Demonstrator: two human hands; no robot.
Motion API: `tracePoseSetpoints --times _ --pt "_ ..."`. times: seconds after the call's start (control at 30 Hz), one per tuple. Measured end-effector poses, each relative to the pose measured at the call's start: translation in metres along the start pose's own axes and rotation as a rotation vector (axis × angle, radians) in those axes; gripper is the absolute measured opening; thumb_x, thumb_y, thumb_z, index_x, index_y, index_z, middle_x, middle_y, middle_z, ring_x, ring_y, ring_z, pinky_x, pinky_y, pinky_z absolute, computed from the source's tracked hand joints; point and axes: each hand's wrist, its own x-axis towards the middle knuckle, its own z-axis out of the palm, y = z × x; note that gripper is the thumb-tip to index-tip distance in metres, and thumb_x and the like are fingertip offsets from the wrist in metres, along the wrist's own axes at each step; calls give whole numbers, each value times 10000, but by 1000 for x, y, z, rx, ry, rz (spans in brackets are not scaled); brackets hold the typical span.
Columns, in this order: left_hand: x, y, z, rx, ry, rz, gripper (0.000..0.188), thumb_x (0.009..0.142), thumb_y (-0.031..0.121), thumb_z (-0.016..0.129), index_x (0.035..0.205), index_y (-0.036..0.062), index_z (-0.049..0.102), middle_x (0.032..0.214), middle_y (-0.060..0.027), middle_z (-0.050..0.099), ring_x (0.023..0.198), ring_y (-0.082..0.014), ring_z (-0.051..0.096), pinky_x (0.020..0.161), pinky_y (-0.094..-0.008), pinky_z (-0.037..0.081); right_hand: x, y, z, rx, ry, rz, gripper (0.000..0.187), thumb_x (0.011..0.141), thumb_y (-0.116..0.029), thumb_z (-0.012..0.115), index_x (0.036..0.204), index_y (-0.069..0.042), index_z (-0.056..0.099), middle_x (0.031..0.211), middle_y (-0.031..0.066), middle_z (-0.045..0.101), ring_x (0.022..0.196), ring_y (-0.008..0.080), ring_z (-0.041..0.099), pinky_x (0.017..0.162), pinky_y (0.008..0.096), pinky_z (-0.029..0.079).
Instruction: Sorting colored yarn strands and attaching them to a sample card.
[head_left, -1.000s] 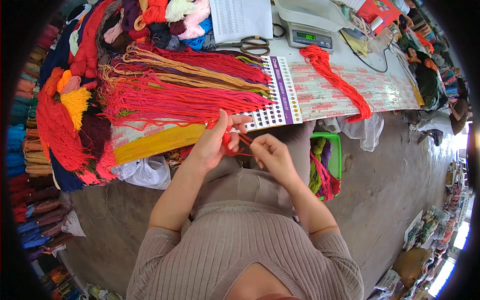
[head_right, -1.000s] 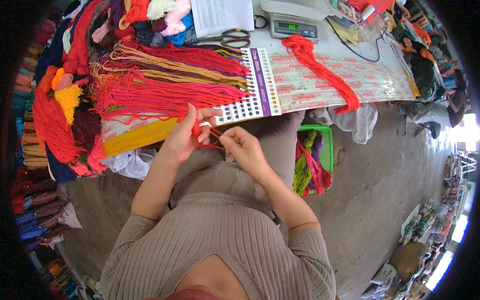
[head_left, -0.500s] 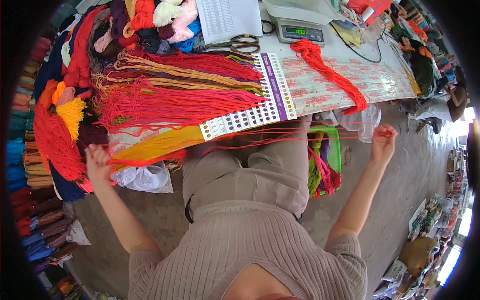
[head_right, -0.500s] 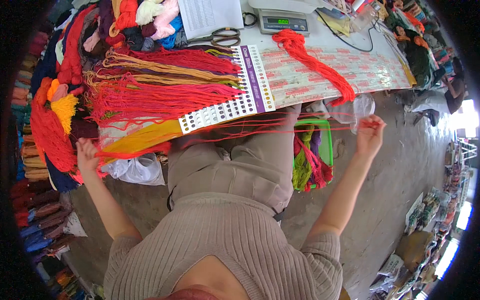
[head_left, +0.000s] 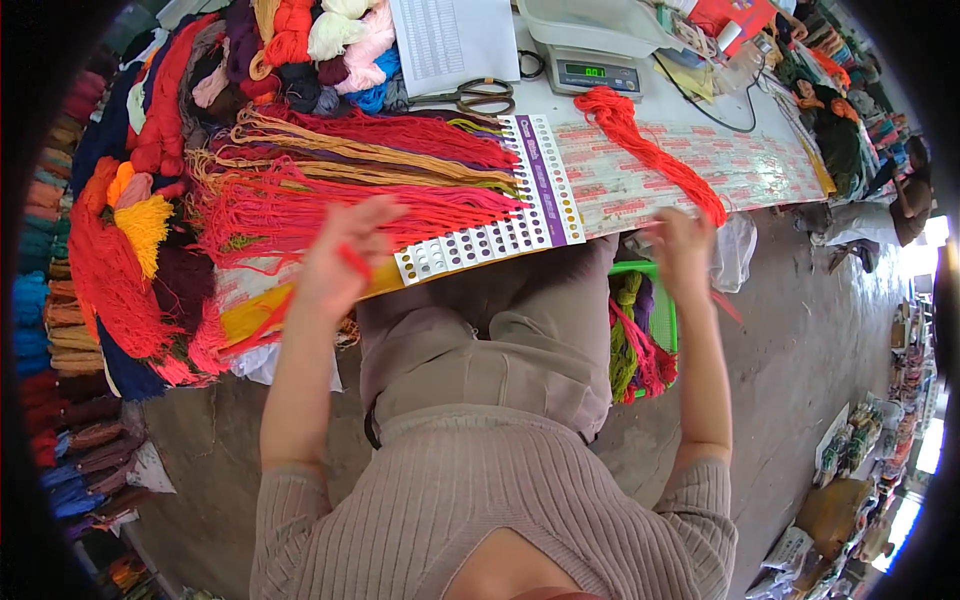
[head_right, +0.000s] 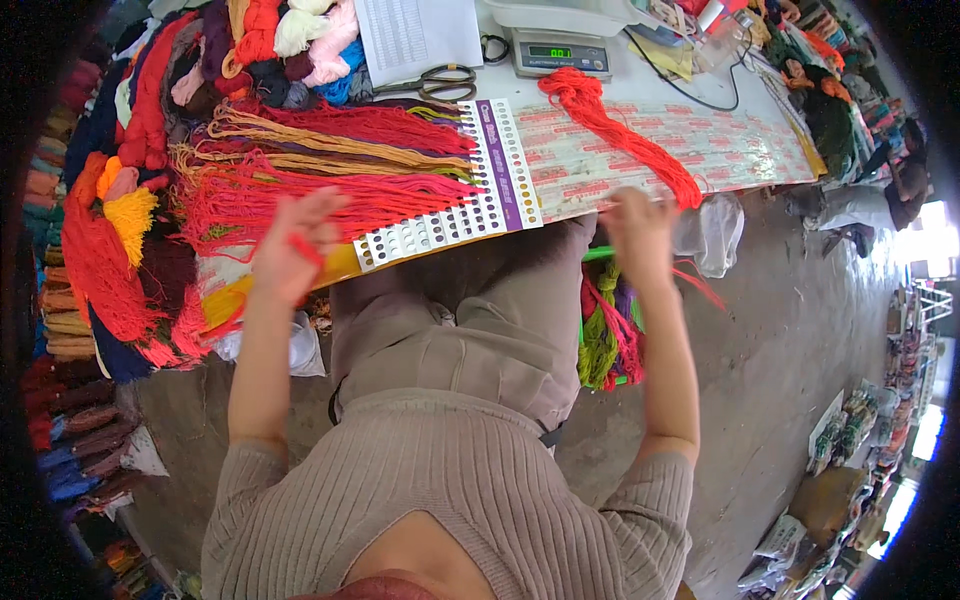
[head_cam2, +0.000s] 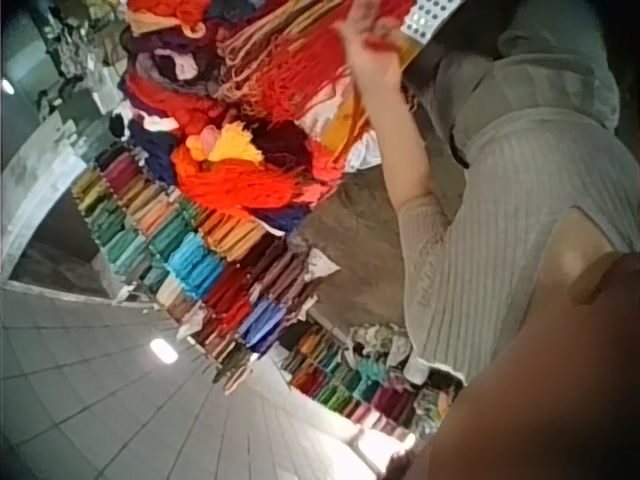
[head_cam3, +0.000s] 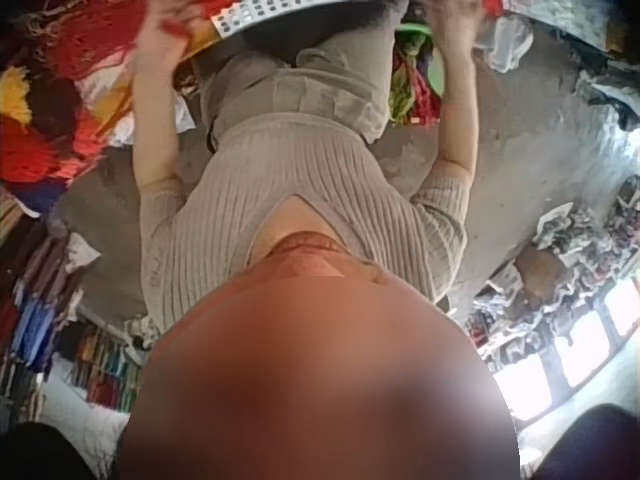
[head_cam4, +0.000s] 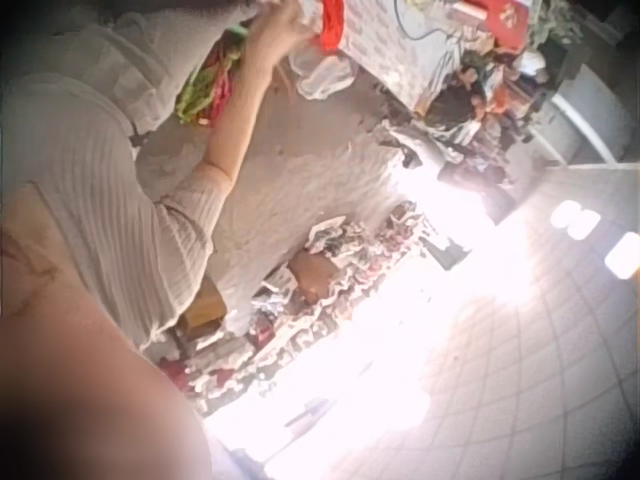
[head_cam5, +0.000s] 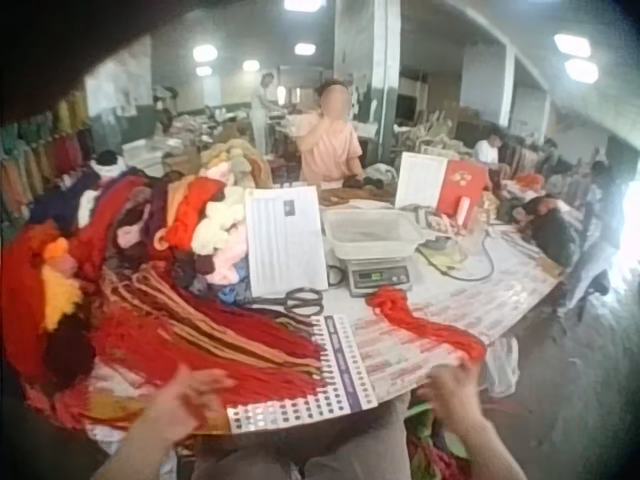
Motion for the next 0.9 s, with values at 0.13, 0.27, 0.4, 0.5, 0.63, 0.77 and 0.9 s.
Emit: tracePoseSetpoints --times 0.13,0.27,0.4,0.5,0.63,0.77,0.9 --pt "46 -48 55 78 -103 -319 588 929 513 365 1303 65 438 1278 -73 507 905 -162 614 702 -282 495 16 -56 55 718 -136 147 183 831 -106 618 983 -4 612 763 67 648 692 146 600 693 264 470" --pt "76 -79 66 -2 -67 -488 560 934 469 404 1302 48 399 1260 -98 490 949 -235 612 693 -319 511 38 -70 85 1037 -338 417 168 848 -133 590 894 23 633 679 62 621 599 110 583 557 257 470" --pt "88 -90 74 0 30 -576 473 952 416 394 1226 32 429 1179 -100 522 915 -249 613 659 -335 519 38 -73 98 894 -395 445 205 828 -210 608 900 -21 642 668 79 629 587 152 600 554 295 464" --pt "96 -90 82 57 64 -589 388 951 395 412 1128 60 495 1092 -73 568 777 -188 602 598 -302 499 36 -69 108 843 -367 458 215 813 -255 614 891 -58 647 678 88 636 602 183 614 561 325 459" --pt "104 -91 93 454 21 -493 282 919 291 463 1068 62 534 1007 -61 612 660 -131 580 499 -242 426 39 -66 112 887 -327 488 210 806 -245 623 889 -53 646 674 77 635 596 164 602 560 311 455" --pt "124 -110 80 525 86 -346 163 852 182 517 884 42 595 756 -70 651 518 -97 538 374 -235 321 41 -66 108 950 -330 467 216 794 -241 630 891 -50 653 671 70 628 594 126 580 569 284 451" --pt "132 -122 79 660 106 -316 143 811 138 538 710 63 605 662 -27 618 437 -74 474 369 -236 310 38 -58 123 1070 -443 431 242 798 -252 626 910 -38 648 697 50 617 650 101 558 594 276 448"
